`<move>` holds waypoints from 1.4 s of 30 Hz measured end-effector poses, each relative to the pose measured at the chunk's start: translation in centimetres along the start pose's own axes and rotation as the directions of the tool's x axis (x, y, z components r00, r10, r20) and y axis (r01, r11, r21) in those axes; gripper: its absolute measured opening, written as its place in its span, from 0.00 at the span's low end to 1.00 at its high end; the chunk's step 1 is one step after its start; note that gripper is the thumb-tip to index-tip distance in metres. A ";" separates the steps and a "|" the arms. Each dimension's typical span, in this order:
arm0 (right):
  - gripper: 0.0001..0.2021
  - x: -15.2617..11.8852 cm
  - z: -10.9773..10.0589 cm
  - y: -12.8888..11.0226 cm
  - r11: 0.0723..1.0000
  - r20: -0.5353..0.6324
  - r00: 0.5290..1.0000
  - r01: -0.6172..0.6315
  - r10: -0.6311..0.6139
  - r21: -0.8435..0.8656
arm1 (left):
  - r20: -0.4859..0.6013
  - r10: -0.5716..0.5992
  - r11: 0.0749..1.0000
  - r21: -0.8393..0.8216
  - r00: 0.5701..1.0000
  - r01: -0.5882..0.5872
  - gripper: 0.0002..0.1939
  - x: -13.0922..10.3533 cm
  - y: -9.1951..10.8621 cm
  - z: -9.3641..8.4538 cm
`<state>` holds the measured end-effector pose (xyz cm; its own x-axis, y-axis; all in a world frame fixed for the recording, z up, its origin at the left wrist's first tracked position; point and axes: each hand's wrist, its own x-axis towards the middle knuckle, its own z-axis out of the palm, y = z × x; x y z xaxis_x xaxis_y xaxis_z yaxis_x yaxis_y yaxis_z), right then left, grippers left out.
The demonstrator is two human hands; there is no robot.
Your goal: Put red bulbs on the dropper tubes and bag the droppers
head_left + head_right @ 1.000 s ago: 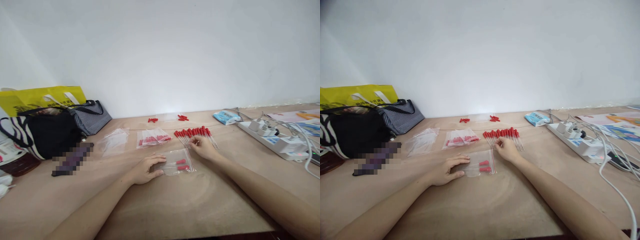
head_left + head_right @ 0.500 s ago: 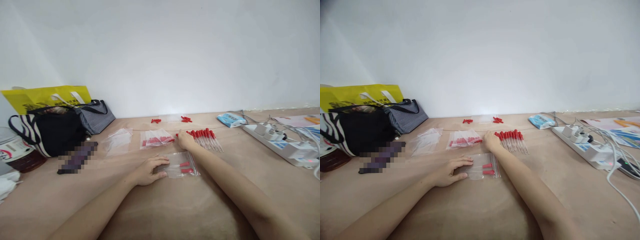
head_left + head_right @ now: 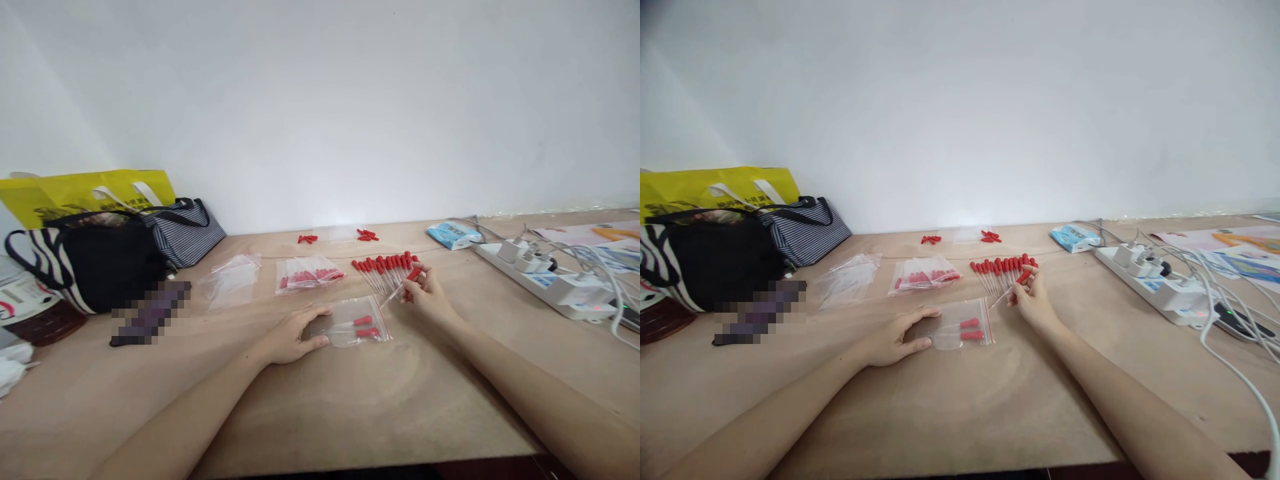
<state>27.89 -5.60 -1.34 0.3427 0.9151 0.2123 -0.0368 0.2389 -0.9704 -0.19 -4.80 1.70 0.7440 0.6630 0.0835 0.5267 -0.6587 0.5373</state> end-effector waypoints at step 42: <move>0.12 5.0 5.7 -1.2 0.314 0.301 0.950 0.261 0.085 -0.913 | 0.023 0.061 0.998 0.005 0.998 -0.062 0.20 0.3 -0.9 0.5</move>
<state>24.25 0.54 1.57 0.0400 0.9872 0.1543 0.9349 0.0175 -0.3544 -0.21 -4.22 0.84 0.7840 0.6131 0.0974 0.4821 -0.7002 0.5266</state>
